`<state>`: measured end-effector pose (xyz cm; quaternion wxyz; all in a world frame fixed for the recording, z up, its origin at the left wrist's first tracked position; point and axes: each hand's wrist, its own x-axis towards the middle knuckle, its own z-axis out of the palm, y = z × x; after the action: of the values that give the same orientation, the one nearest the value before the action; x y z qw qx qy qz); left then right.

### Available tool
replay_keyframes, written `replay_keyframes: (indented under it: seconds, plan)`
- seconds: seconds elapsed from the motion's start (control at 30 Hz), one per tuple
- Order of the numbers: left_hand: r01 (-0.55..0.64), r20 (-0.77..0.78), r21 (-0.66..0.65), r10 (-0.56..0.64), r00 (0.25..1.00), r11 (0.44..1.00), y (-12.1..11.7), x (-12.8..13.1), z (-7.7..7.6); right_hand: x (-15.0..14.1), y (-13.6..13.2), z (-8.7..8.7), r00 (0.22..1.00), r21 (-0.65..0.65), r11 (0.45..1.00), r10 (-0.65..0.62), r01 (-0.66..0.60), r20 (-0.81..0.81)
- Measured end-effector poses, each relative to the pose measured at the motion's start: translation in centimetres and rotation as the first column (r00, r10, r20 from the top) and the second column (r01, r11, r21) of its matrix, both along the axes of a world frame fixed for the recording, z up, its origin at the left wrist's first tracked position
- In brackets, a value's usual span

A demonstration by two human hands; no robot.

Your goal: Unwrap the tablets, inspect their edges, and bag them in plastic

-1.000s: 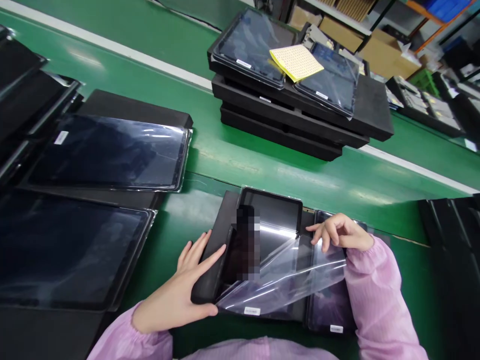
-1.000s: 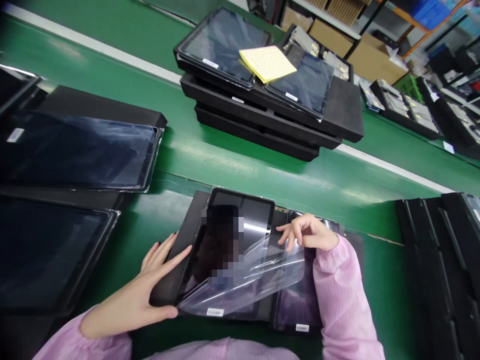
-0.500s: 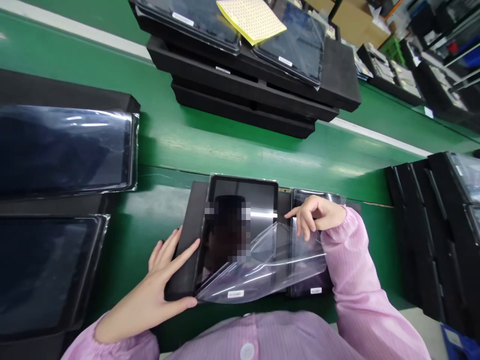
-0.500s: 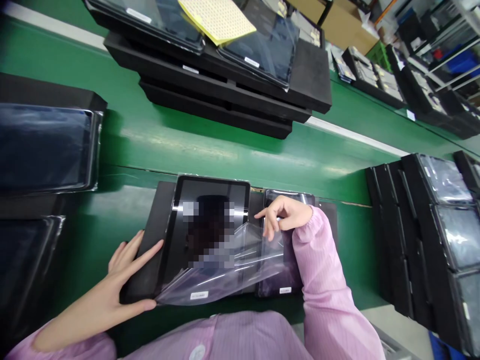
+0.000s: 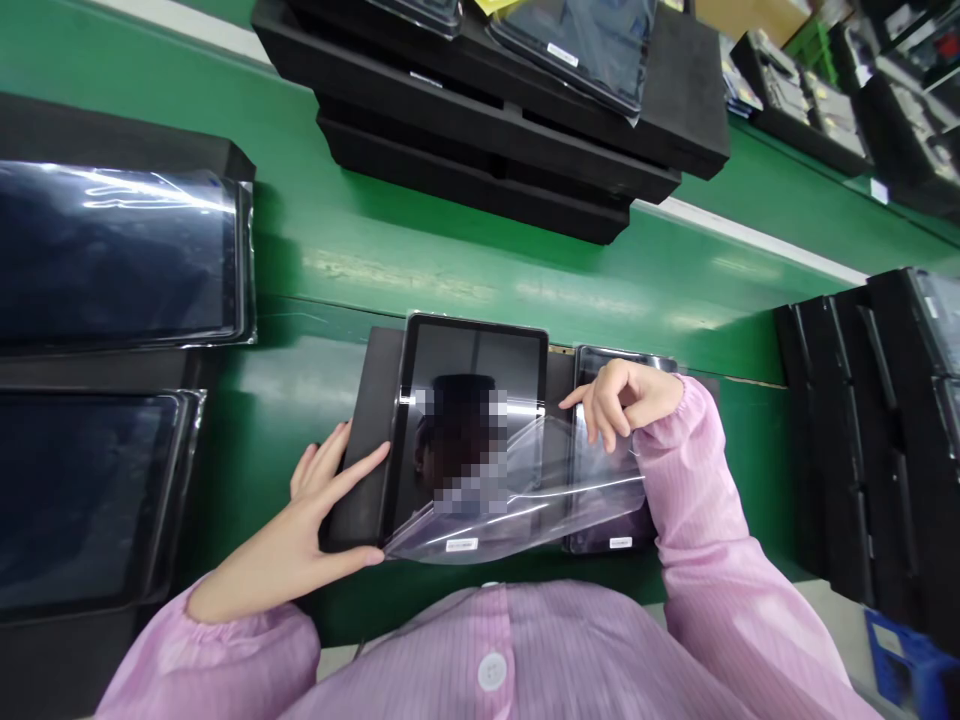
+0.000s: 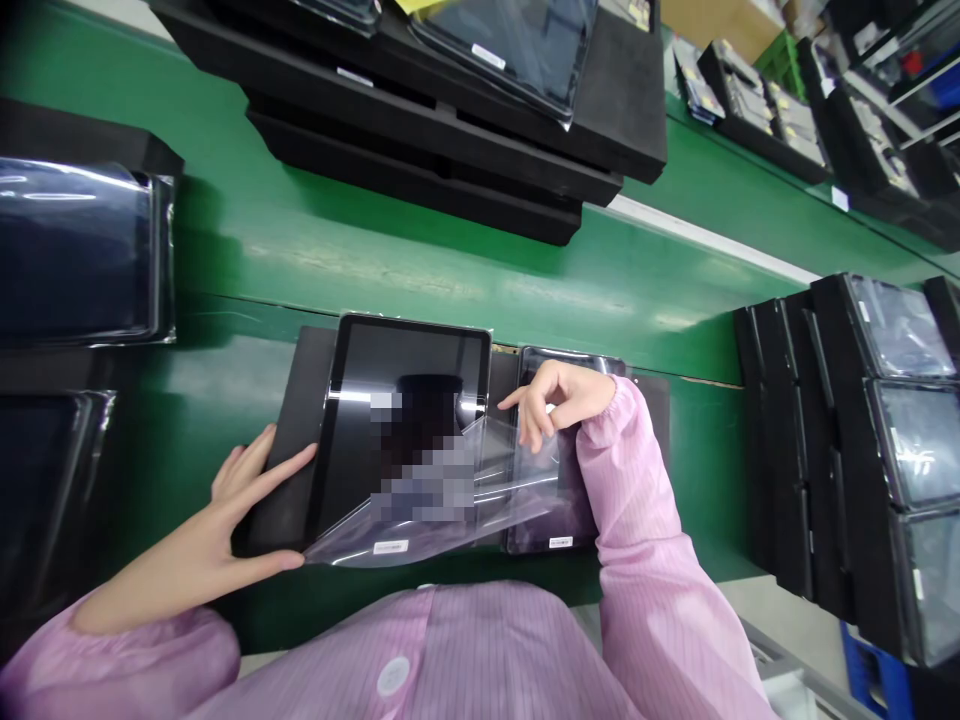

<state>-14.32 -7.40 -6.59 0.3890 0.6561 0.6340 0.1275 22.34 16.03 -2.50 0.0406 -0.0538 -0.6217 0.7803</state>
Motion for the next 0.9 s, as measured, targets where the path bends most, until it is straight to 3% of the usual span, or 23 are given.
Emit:
replay_keyframes:
  seconds: [0.2, 0.37, 0.57, 0.63, 0.7, 0.77, 0.83, 0.9]
  plan:
    - [0.015, -0.009, 0.020, -0.015, 1.000, 1.000, 0.1, 0.0, 0.0, -0.8, -0.9, 0.5, 0.996, -0.048, 0.996, 0.072, -0.074, -0.051]
    - [0.020, -0.008, 0.016, -0.020, 1.000, 1.000, 0.3, 0.0, 0.1, -1.9, -2.1, 1.3, 0.966, -0.122, 0.977, 0.148, -0.177, -0.214]
    - [0.002, -0.020, -0.007, -0.002, 1.000, 1.000, 0.3, 0.0, 0.1, -3.0, -4.2, 3.9, 0.893, -0.025, 0.911, 0.397, -0.412, -0.213]
    - [0.006, -0.021, -0.008, -0.006, 1.000, 1.000, 0.3, 0.0, 0.1, -3.3, -4.7, 4.6, 0.883, -0.013, 0.914, 0.389, -0.406, -0.262]
    - [0.007, -0.029, -0.008, -0.007, 1.000, 1.000, 0.4, 0.1, 0.1, -3.8, -4.9, 5.1, 0.940, -0.070, 0.971, 0.204, -0.231, -0.272]
    - [-0.008, -0.032, -0.001, 0.008, 0.999, 1.000, 0.8, 0.2, 0.0, -4.9, -5.0, 5.6, 0.975, -0.126, 0.983, -0.155, 0.135, -0.162]
    - [-0.050, -0.039, 0.019, 0.050, 0.998, 0.999, 1.4, 0.5, 0.0, -6.6, -4.8, 6.1, 0.868, -0.078, 0.866, -0.496, 0.494, -0.004]
    - [-0.101, -0.069, 0.024, 0.102, 0.992, 0.995, 2.1, 0.8, 0.3, -9.0, -4.5, 6.4, 0.754, 0.011, 0.759, -0.648, 0.651, 0.105]
